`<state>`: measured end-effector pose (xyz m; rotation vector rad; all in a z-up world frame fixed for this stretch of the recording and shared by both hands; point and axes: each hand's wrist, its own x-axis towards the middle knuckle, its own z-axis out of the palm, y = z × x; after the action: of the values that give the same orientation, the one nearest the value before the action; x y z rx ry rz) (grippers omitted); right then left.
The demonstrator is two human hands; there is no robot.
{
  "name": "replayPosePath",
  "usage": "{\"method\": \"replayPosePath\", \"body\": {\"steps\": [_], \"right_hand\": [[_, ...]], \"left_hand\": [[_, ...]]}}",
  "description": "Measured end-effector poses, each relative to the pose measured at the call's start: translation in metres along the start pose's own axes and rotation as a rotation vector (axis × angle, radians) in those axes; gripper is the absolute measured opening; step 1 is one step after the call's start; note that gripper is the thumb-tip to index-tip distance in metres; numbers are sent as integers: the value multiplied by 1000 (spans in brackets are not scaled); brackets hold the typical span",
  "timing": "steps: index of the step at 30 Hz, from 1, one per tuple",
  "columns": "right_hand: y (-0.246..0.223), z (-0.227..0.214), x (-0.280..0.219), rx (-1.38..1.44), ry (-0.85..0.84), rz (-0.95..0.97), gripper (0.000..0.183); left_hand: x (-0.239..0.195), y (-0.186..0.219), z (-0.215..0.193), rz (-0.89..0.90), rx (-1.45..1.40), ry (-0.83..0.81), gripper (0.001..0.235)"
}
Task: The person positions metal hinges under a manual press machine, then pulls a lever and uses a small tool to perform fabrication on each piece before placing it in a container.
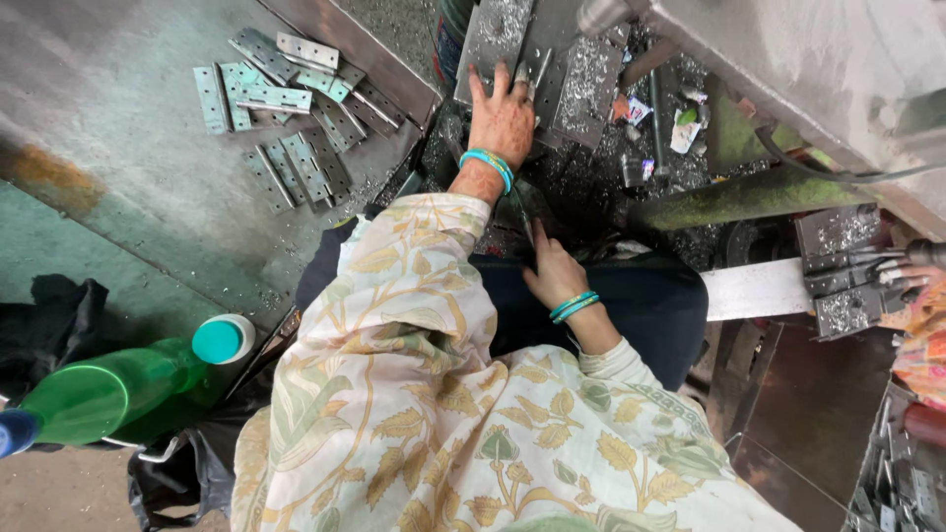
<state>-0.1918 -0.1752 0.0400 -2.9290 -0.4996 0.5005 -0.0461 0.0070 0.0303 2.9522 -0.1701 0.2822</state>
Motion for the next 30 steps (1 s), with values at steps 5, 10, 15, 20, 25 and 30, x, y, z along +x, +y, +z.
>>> {"method": "replayPosePath", "body": {"steps": [5,10,15,20,25,30], "right_hand": [[-1,-33,10,-57,-3,-4,73],[-4,4,2,-50,78,49,77],[1,38,-14,92,237,14,73],[1,-9,2,24,66,15,78],[4,-31,14,-72,43,-13,68],[14,57,1,3,161,36,82]], "left_hand": [[4,2,5,-2,46,40,38],[7,2,9,-16,33,52,39],[1,-2,15,-4,45,99,40],[1,1,12,-9,50,47,41],[3,1,10,-10,72,36,43],[6,0,13,-8,104,99,42]]}}
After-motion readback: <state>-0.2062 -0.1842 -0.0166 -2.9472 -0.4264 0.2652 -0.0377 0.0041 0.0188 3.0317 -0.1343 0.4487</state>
